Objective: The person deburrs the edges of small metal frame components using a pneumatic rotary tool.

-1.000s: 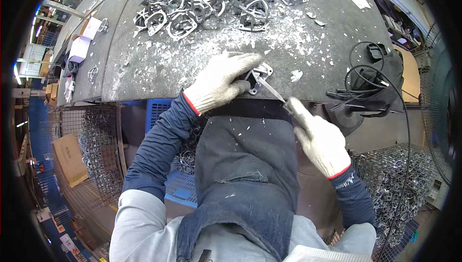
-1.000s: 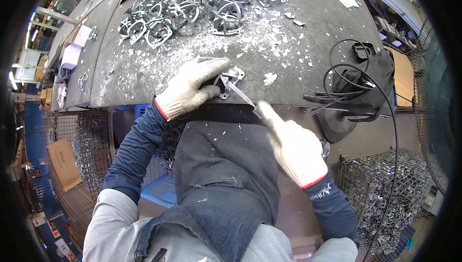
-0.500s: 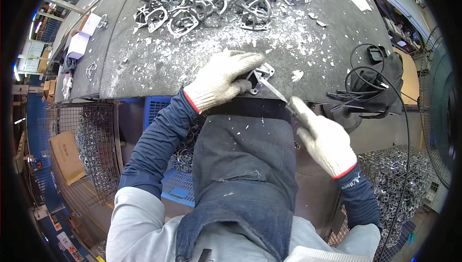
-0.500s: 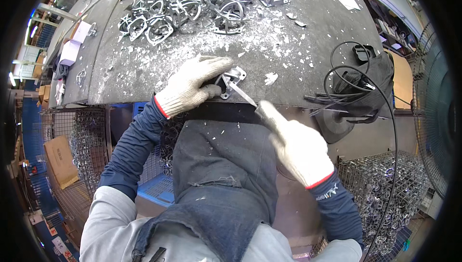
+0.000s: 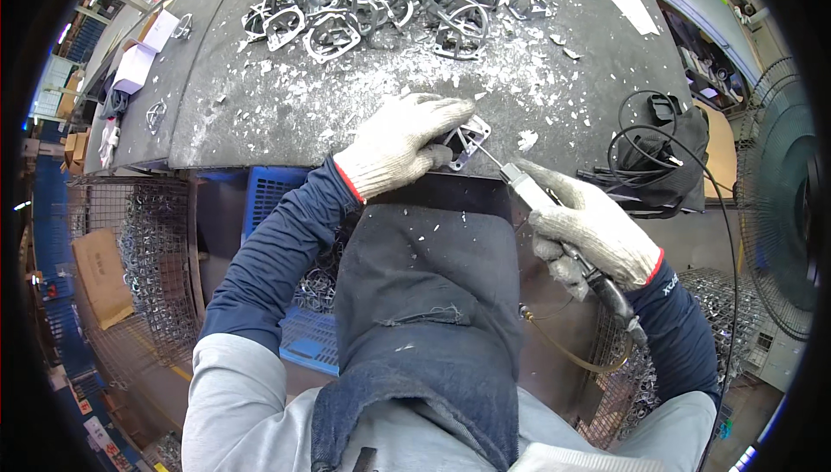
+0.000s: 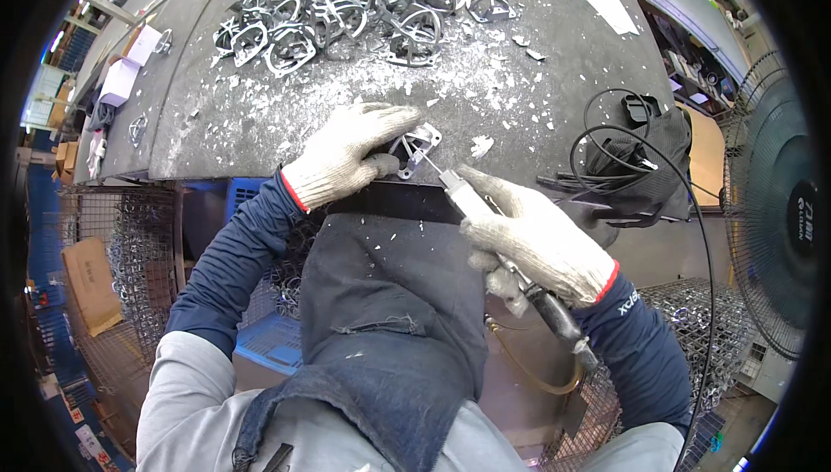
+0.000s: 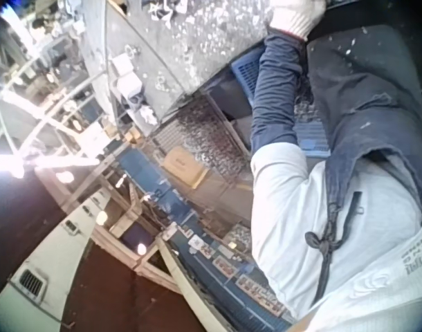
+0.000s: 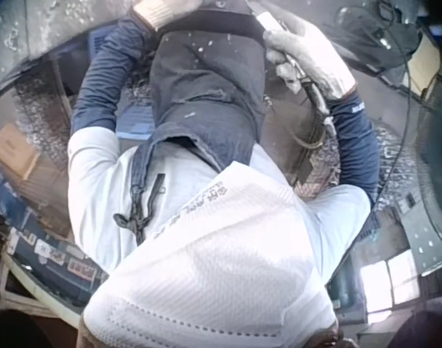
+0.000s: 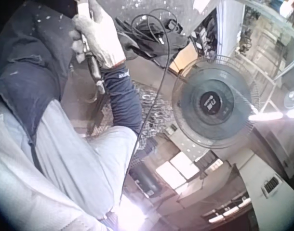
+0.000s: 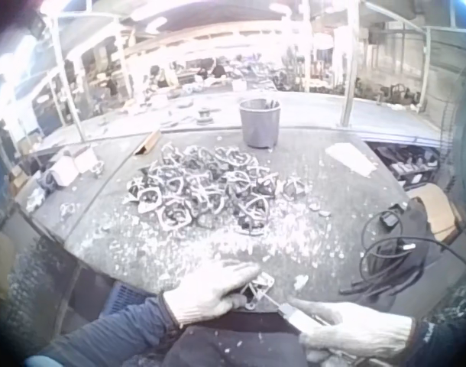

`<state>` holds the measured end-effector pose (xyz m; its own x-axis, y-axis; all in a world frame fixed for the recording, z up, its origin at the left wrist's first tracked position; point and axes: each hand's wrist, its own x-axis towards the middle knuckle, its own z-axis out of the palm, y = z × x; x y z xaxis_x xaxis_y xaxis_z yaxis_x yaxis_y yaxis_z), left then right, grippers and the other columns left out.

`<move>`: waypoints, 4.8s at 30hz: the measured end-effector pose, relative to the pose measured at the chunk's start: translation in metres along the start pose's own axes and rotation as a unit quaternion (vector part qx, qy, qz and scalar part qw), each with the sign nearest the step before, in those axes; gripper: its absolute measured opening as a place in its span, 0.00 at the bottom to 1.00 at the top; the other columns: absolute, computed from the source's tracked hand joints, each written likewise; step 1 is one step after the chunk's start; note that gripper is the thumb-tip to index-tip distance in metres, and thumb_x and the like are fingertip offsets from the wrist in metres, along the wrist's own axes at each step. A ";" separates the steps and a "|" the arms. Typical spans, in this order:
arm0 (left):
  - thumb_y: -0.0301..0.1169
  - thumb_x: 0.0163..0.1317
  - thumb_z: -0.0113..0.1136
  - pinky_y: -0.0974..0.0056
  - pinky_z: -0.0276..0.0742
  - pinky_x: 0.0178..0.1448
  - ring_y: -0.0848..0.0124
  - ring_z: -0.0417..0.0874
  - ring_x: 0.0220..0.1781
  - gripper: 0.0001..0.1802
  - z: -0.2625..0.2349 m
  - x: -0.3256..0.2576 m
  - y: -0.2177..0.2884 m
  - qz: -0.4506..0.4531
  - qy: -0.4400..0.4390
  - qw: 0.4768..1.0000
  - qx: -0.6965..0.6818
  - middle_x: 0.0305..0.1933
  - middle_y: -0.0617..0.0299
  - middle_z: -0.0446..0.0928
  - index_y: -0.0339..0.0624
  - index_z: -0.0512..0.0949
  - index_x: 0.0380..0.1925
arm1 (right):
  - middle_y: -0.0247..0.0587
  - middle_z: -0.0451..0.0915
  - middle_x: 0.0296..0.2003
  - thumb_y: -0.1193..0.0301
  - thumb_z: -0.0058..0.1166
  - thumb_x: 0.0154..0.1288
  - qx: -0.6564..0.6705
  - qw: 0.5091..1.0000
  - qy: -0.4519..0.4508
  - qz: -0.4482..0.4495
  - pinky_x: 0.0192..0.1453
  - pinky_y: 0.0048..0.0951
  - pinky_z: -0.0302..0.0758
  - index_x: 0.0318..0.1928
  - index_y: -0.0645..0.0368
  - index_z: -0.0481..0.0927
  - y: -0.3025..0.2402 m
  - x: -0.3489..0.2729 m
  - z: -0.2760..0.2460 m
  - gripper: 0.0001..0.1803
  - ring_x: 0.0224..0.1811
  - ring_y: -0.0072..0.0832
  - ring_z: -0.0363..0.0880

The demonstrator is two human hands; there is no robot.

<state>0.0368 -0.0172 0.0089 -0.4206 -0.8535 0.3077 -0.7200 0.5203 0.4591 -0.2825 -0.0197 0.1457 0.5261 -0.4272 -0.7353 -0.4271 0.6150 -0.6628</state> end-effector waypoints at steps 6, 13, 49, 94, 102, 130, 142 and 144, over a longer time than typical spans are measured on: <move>0.27 0.57 0.84 0.44 0.82 0.79 0.43 0.87 0.74 0.44 0.000 -0.001 0.000 -0.001 0.017 0.999 -0.049 0.72 0.44 0.88 0.42 0.82 0.77 | 0.33 0.79 0.31 0.70 0.56 0.83 -0.051 0.977 0.206 -0.032 0.18 0.27 0.77 0.95 0.55 0.54 -0.014 -0.016 0.017 0.46 0.18 0.20 0.77; 0.33 0.60 0.84 0.46 0.79 0.82 0.49 0.85 0.77 0.44 0.001 0.000 -0.004 -0.012 -0.004 1.000 -0.027 0.76 0.55 0.87 0.46 0.81 0.79 | 0.32 0.80 0.32 0.74 0.57 0.75 -0.047 0.985 0.165 -0.015 0.23 0.25 0.76 0.95 0.59 0.54 -0.002 -0.046 0.014 0.51 0.19 0.18 0.75; 0.33 0.58 0.83 0.45 0.78 0.83 0.49 0.84 0.78 0.46 0.001 -0.002 0.006 -0.018 -0.001 1.000 0.016 0.76 0.54 0.86 0.47 0.81 0.80 | 0.34 0.80 0.33 0.72 0.52 0.86 0.072 0.997 0.015 0.009 0.20 0.26 0.78 0.96 0.52 0.50 0.022 -0.001 0.017 0.45 0.21 0.20 0.79; 0.31 0.56 0.85 0.44 0.79 0.81 0.43 0.84 0.76 0.43 0.018 0.003 0.038 -0.096 0.033 0.993 0.067 0.78 0.47 0.84 0.43 0.83 0.74 | 0.34 0.80 0.31 0.73 0.54 0.76 0.138 0.987 0.055 -0.067 0.24 0.25 0.77 0.96 0.51 0.54 0.112 0.023 0.026 0.50 0.20 0.19 0.76; 0.31 0.56 0.85 0.44 0.78 0.81 0.43 0.84 0.76 0.43 0.018 0.001 0.035 -0.090 0.036 0.993 0.063 0.78 0.47 0.84 0.42 0.82 0.74 | 0.36 0.80 0.31 0.75 0.55 0.76 0.131 0.986 0.056 -0.089 0.23 0.25 0.78 0.96 0.50 0.54 0.119 0.021 0.029 0.50 0.20 0.19 0.76; 0.31 0.55 0.85 0.42 0.73 0.86 0.42 0.80 0.81 0.45 0.008 -0.001 0.022 -0.056 -0.031 0.997 0.046 0.80 0.45 0.81 0.42 0.80 0.77 | 0.52 0.94 0.48 0.69 0.63 0.77 -0.453 0.825 0.238 -0.240 0.54 0.52 0.90 0.89 0.40 0.72 0.098 0.013 -0.020 0.41 0.44 0.55 0.94; 0.33 0.58 0.85 0.42 0.74 0.86 0.42 0.79 0.83 0.46 -0.002 0.006 0.019 -0.031 -0.044 0.998 0.035 0.82 0.45 0.80 0.42 0.80 0.78 | 0.57 0.93 0.55 0.67 0.62 0.78 -0.436 0.852 0.198 -0.210 0.60 0.55 0.89 0.90 0.38 0.68 0.101 0.025 -0.022 0.42 0.52 0.59 0.94; 0.34 0.59 0.84 0.42 0.73 0.87 0.42 0.79 0.83 0.45 -0.003 0.008 0.022 -0.043 -0.065 0.996 0.041 0.82 0.45 0.80 0.43 0.79 0.78 | 0.58 0.93 0.52 0.67 0.63 0.79 -0.449 0.832 0.209 -0.252 0.58 0.55 0.89 0.90 0.38 0.68 0.102 0.027 -0.020 0.42 0.50 0.59 0.94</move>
<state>0.0197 -0.0127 0.0241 -0.4202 -0.8936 0.1578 -0.7962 0.4465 0.4083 -0.3264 0.0181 0.0557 0.5827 -0.7893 -0.1935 -0.7059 -0.3736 -0.6018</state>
